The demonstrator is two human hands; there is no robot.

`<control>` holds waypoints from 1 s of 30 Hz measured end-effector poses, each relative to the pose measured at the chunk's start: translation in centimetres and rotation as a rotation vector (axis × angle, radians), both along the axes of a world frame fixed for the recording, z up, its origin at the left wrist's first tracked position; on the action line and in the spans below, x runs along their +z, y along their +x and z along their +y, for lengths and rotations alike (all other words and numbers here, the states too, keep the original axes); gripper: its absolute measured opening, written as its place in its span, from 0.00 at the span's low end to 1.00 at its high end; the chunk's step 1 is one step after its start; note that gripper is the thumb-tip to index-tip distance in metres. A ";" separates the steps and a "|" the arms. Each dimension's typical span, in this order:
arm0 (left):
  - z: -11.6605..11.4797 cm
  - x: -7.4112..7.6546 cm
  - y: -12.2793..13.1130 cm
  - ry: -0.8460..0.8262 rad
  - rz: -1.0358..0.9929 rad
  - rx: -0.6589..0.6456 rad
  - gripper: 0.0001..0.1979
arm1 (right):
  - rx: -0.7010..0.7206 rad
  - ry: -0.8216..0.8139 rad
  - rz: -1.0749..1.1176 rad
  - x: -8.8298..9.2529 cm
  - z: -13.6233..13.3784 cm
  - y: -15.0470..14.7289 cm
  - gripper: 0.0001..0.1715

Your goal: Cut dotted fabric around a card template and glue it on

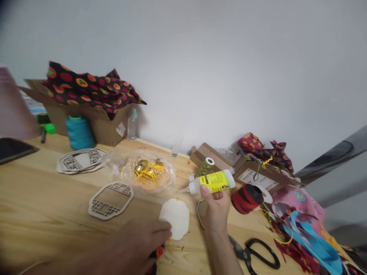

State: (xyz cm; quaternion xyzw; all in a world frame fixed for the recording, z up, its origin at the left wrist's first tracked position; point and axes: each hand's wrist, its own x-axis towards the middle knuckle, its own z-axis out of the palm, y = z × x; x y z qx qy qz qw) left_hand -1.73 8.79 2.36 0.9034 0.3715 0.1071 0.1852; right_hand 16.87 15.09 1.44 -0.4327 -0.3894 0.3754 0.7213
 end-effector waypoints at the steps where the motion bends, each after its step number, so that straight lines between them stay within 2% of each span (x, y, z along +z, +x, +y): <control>1: 0.4 0.7 -0.5 -0.040 -0.052 0.047 0.11 | 0.007 0.009 -0.003 0.2 -0.1 0.1 0.26; 4: 1.6 3.0 -2.3 -0.077 -0.123 0.108 0.10 | 0.008 0.030 -0.021 1.0 -0.2 0.5 0.27; 7: 3.1 4.5 -3.8 -0.052 -0.072 -0.019 0.13 | 0.041 0.023 -0.048 1.6 -0.7 0.9 0.26; 9: 4.2 4.7 -4.2 0.008 -0.026 -0.118 0.13 | 0.083 -0.003 -0.069 1.7 -1.3 0.9 0.23; 12: 5.6 4.0 -4.4 0.070 0.046 -0.227 0.20 | 0.122 -0.061 -0.149 1.1 -2.8 0.6 0.20; 15: 6.4 2.8 -4.4 0.113 0.114 -0.272 0.30 | 0.104 -0.074 -0.259 0.3 -4.3 0.3 0.18; 17: 6.7 2.2 -4.5 0.137 0.134 -0.283 0.32 | 0.128 -0.063 -0.320 -0.2 -4.9 -0.1 0.17; 22: 6.7 1.7 -4.7 0.167 0.111 -0.307 0.27 | 0.266 -0.090 -0.572 -0.1 -4.8 -1.5 0.20; 25: 6.8 1.6 -4.7 0.175 0.087 -0.319 0.23 | 0.230 -0.038 -0.712 0.3 -4.6 -2.2 0.20; 30: 6.8 1.4 -4.4 0.188 0.050 -0.313 0.21 | 0.154 0.003 -0.811 0.5 -4.3 -2.6 0.22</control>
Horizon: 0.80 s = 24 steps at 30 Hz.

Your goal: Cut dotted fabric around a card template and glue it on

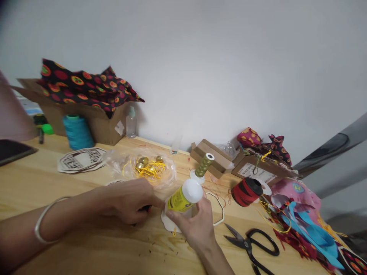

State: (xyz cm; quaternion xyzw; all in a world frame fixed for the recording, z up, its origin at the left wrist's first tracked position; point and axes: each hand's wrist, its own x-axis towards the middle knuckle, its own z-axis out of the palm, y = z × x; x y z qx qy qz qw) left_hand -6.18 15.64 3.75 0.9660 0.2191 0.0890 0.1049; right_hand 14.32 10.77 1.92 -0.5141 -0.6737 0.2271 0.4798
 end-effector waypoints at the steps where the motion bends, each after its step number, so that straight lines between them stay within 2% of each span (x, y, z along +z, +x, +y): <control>1: 0.0 0.0 0.1 0.002 -0.004 0.001 0.21 | -0.004 -0.002 -0.004 0.0 0.0 0.1 0.21; 7: 0.0 -0.1 0.3 -0.013 -0.007 0.008 0.20 | 0.137 -0.070 0.021 -0.2 0.1 0.5 0.17; 13: 0.1 -0.2 0.4 -0.022 -0.034 0.008 0.20 | 0.140 -0.045 0.110 0.0 0.2 0.2 0.17; 19: 0.0 -0.1 0.3 -0.034 -0.021 0.014 0.20 | 0.160 -0.141 0.130 0.1 0.2 0.2 0.15; 24: 0.0 0.0 0.4 -0.041 -0.024 0.025 0.21 | 0.136 -0.121 0.137 -0.1 0.1 0.3 0.16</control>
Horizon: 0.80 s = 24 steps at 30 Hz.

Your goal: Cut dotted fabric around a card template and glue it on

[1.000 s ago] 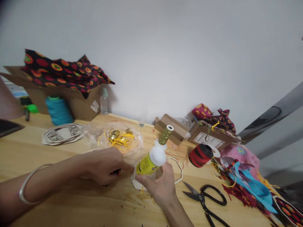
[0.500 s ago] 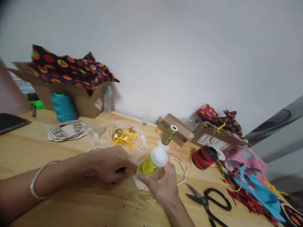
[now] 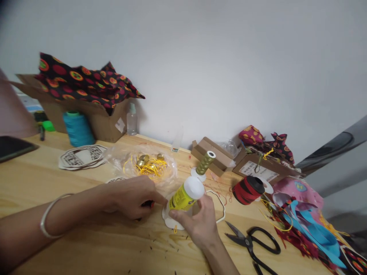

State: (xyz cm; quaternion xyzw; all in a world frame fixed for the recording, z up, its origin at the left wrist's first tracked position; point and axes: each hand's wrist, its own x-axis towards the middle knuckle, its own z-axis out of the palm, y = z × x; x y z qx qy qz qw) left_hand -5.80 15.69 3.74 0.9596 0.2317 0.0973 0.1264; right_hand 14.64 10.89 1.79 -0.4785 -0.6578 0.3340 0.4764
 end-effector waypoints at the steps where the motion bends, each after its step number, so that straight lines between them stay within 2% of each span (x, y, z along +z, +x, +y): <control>1: 0.0 0.0 0.0 -0.009 -0.002 0.004 0.21 | -0.009 0.003 0.006 0.0 0.0 0.0 0.16; 10: 0.1 -0.1 0.0 -0.011 -0.014 0.013 0.23 | 0.002 -0.038 0.096 0.3 -0.1 -0.3 0.15; 14: 0.1 -0.2 0.0 -0.017 -0.023 0.018 0.22 | -0.059 -0.061 0.102 0.4 -0.2 -0.5 0.13; 24: 0.1 -0.2 -0.1 -0.024 -0.039 0.021 0.22 | -0.010 -0.084 0.144 0.3 -0.1 -0.5 0.15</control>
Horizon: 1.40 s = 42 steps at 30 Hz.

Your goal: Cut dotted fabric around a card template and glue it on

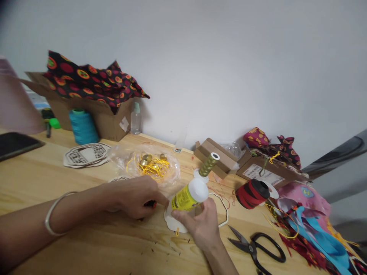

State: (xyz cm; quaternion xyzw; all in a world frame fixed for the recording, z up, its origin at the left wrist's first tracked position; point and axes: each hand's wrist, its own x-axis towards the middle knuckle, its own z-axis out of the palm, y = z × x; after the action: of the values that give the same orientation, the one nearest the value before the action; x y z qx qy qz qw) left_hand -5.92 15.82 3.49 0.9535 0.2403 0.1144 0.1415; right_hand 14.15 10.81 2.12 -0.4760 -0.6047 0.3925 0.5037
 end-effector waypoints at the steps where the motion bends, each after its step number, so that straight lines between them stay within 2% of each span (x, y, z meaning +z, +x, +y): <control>1: 0.0 0.0 0.0 -0.002 0.000 0.000 0.22 | 0.029 -0.011 0.002 -0.1 0.0 0.1 0.14; 4: 0.1 -0.2 0.0 0.007 0.006 -0.008 0.25 | 0.095 -0.051 0.017 -0.4 0.2 0.8 0.14; 9: 0.1 -0.4 0.0 0.022 0.006 -0.011 0.25 | 0.048 -0.078 0.016 -0.8 0.2 1.1 0.16; 15: 0.1 -0.3 0.0 0.014 0.006 -0.009 0.25 | 0.092 -0.067 -0.018 -0.6 0.2 0.9 0.14; 20: 0.2 -0.4 0.0 0.002 0.006 -0.006 0.25 | 0.041 -0.037 -0.004 -0.7 0.2 0.9 0.14; 27: 0.3 -0.3 0.1 -0.005 0.001 -0.012 0.27 | 0.066 -0.041 -0.004 -0.8 0.2 1.1 0.15; 32: 0.1 -0.1 0.0 -0.020 0.008 0.010 0.23 | 0.048 -0.048 0.007 -0.3 0.1 0.7 0.16; 35: 0.0 -0.3 0.0 -0.015 0.004 0.004 0.26 | 0.078 -0.048 -0.014 -0.1 0.0 0.7 0.16; 42: 0.2 -0.3 0.0 -0.023 0.011 0.015 0.24 | 0.048 -0.044 0.033 -0.5 0.1 0.8 0.18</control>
State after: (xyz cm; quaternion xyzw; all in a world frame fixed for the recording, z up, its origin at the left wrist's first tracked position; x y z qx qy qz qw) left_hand -5.91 16.03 3.20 0.9507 0.2493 0.1074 0.1502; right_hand 14.90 10.93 1.60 -0.4657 -0.5988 0.4256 0.4933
